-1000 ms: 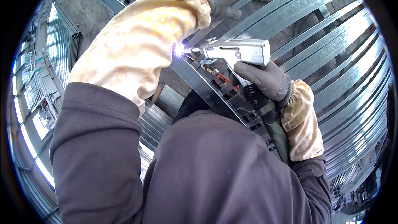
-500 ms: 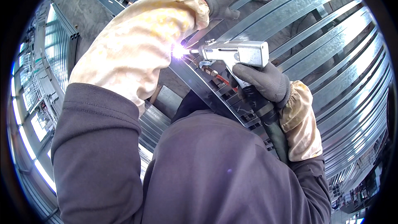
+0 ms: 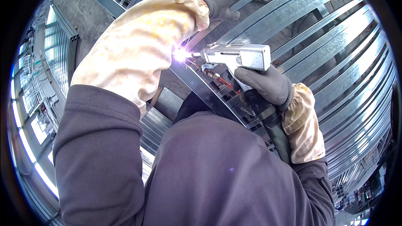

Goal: The person welds a metal frame using a handheld welding gun. They repeatedly position the tool at intersections of metal bars and apply welds, creating bright sparks. The person adjusts the frame and repositions the tool multiple times to complete welds along the structure.

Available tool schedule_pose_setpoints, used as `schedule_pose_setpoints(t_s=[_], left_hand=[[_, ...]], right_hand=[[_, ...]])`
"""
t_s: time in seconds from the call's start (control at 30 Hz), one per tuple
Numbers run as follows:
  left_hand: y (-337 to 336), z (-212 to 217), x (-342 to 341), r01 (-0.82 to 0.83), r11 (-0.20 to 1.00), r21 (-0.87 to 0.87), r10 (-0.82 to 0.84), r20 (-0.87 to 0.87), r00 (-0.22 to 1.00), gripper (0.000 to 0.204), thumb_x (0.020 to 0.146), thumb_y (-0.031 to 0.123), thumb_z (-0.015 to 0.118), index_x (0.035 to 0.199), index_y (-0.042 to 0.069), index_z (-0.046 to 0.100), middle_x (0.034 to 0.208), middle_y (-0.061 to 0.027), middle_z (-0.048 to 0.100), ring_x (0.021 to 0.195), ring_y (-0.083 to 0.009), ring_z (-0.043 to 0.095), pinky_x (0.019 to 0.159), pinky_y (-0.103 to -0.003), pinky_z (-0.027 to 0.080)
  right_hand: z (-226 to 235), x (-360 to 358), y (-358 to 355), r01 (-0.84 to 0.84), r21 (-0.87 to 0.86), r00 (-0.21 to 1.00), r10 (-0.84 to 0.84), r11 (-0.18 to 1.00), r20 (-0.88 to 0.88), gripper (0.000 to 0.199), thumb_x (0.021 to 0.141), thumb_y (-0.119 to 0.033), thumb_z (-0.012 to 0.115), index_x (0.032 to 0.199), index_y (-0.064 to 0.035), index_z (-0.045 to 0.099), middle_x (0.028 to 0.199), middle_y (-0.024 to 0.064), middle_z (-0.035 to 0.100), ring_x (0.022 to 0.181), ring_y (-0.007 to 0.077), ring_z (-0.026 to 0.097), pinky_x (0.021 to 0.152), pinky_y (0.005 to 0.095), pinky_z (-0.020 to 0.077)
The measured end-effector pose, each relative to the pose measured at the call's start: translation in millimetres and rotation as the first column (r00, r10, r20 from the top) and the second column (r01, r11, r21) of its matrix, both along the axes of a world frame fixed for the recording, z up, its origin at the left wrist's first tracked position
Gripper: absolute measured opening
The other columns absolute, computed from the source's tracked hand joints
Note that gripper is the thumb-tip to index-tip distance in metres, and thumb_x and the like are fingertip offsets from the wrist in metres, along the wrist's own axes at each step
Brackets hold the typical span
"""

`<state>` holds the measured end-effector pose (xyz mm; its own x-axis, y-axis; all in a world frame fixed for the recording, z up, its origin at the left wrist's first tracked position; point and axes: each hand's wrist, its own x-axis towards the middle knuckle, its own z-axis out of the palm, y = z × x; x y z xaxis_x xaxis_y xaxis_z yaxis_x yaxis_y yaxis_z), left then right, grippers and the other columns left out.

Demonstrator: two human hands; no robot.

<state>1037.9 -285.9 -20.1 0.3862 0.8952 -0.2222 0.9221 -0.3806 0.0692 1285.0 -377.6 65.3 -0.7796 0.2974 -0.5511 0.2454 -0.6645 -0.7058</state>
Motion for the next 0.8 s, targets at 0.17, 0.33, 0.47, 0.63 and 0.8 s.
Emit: schedule_pose_setpoints(t_s=[0.17, 0.33, 0.47, 0.63, 0.8], left_hand=[[0.7, 1.0, -1.1, 0.004, 1.0, 0.008, -0.004, 0.007, 1.0, 0.103, 0.08, 0.066, 0.071, 0.163, 0.023, 0.028, 0.171, -0.0197, 0.015, 0.158, -0.0423, 0.009, 0.126, -0.057, 0.005], [1.0, 1.4, -1.6, 0.0, 1.0, 0.013, 0.0, 0.004, 1.0, 0.104, 0.08, 0.067, 0.071, 0.163, 0.023, 0.028, 0.171, -0.0186, 0.016, 0.158, -0.0415, 0.01, 0.126, -0.056, 0.006], [0.5, 1.8, -1.7, -0.001, 1.0, 0.02, 0.001, 0.005, 1.0, 0.104, 0.08, 0.068, 0.071, 0.163, 0.023, 0.028, 0.171, -0.0178, 0.017, 0.158, -0.0408, 0.011, 0.126, -0.056, 0.007], [-0.3, 1.4, -1.4, 0.001, 1.0, 0.024, -0.001, 0.005, 1.0, 0.105, 0.079, 0.069, 0.071, 0.163, 0.023, 0.027, 0.171, -0.0167, 0.018, 0.158, -0.04, 0.012, 0.126, -0.056, 0.008], [-0.3, 1.5, -2.0, -0.006, 1.0, 0.03, 0.006, -0.004, 1.0, 0.106, 0.079, 0.071, 0.071, 0.164, 0.023, 0.027, 0.171, -0.0156, 0.019, 0.158, -0.0392, 0.013, 0.126, -0.055, 0.009]], right_hand=[[-3.8, 1.8, -1.4, -0.014, 0.057, 1.0, 0.013, 0.998, 0.01, 0.035, 0.102, -0.03, 0.065, 0.122, -0.0015, 0.063, 0.089, 0.0065, 0.07, 0.071, 0.0114, 0.065, 0.062, 0.0268, 0.0538], [-0.9, 4.5, 2.4, -0.052, -0.022, 0.999, 0.052, 0.998, 0.005, 0.036, 0.103, -0.026, 0.064, 0.126, 0.0015, 0.064, 0.101, 0.0069, 0.07, 0.09, 0.0131, 0.065, 0.079, 0.0309, 0.0551], [2.9, 3.6, -0.5, -0.034, 0.028, 0.999, 0.034, 0.999, 0.009, 0.033, 0.102, -0.03, 0.065, 0.119, -0.0013, 0.064, 0.088, 0.0063, 0.071, 0.07, 0.0122, 0.066, 0.061, 0.0268, 0.0541], [6.2, 3.6, -0.8, -0.021, -0.03, 1.0, 0.021, 0.999, 0.015, 0.036, 0.102, -0.031, 0.066, 0.121, -0.001, 0.064, 0.089, 0.0076, 0.072, 0.067, 0.0124, 0.067, 0.057, 0.0261, 0.0541], [17.4, 6.0, 1.2, -0.03, -0.116, 0.997, 0.038, 0.993, 0.061, 0.038, 0.103, -0.027, 0.063, 0.129, -0.0001, 0.061, 0.097, 0.0086, 0.071, 0.084, 0.0127, 0.066, 0.066, 0.0279, 0.056]])
